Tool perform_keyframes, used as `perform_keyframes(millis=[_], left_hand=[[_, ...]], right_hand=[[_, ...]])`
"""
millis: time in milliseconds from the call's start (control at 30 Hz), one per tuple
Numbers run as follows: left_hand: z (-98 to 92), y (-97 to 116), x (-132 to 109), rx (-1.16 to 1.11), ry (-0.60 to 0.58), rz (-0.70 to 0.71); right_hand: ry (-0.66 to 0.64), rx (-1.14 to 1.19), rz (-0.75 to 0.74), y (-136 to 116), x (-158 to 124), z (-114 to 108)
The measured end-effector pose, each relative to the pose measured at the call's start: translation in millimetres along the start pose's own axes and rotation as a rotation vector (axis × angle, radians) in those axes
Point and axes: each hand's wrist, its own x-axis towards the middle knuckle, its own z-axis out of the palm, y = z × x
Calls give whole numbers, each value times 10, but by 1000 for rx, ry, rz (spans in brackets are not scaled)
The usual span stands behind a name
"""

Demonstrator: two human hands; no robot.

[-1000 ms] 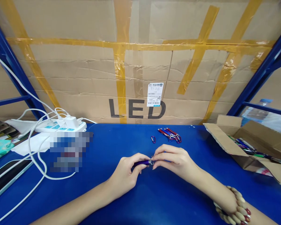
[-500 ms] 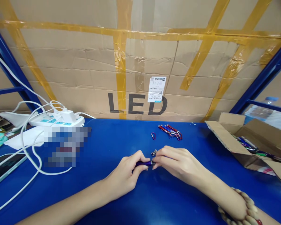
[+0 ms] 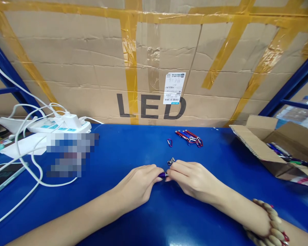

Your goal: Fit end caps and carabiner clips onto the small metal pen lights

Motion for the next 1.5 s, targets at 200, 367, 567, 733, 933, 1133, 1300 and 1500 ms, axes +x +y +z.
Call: perform_keyframes(millis=[200, 367, 567, 733, 933, 1133, 1300, 1500], left_hand=[[46, 0, -37, 127, 126, 161], [69, -30, -22, 72, 169, 158], [53, -37, -11, -65, 135, 36], [28, -38, -1, -140, 101, 57], [24, -10, -12, -93, 215, 196], [30, 19, -63, 154, 369, 287], [19, 33, -43, 89, 307, 213], [22, 64, -28, -164, 223, 53]], right_hand=[[-105, 629, 491, -112, 28, 36], [-304, 1097, 923, -73, 69, 38], [-313, 1255, 926, 12, 78, 26], [-326, 1130, 840, 29, 67, -47], [-197, 900, 618, -74, 81, -111], [-215, 1480, 993, -228, 97, -76], [-189, 1803, 1149, -215, 134, -74], [-222, 1744, 1135, -171, 138, -37]])
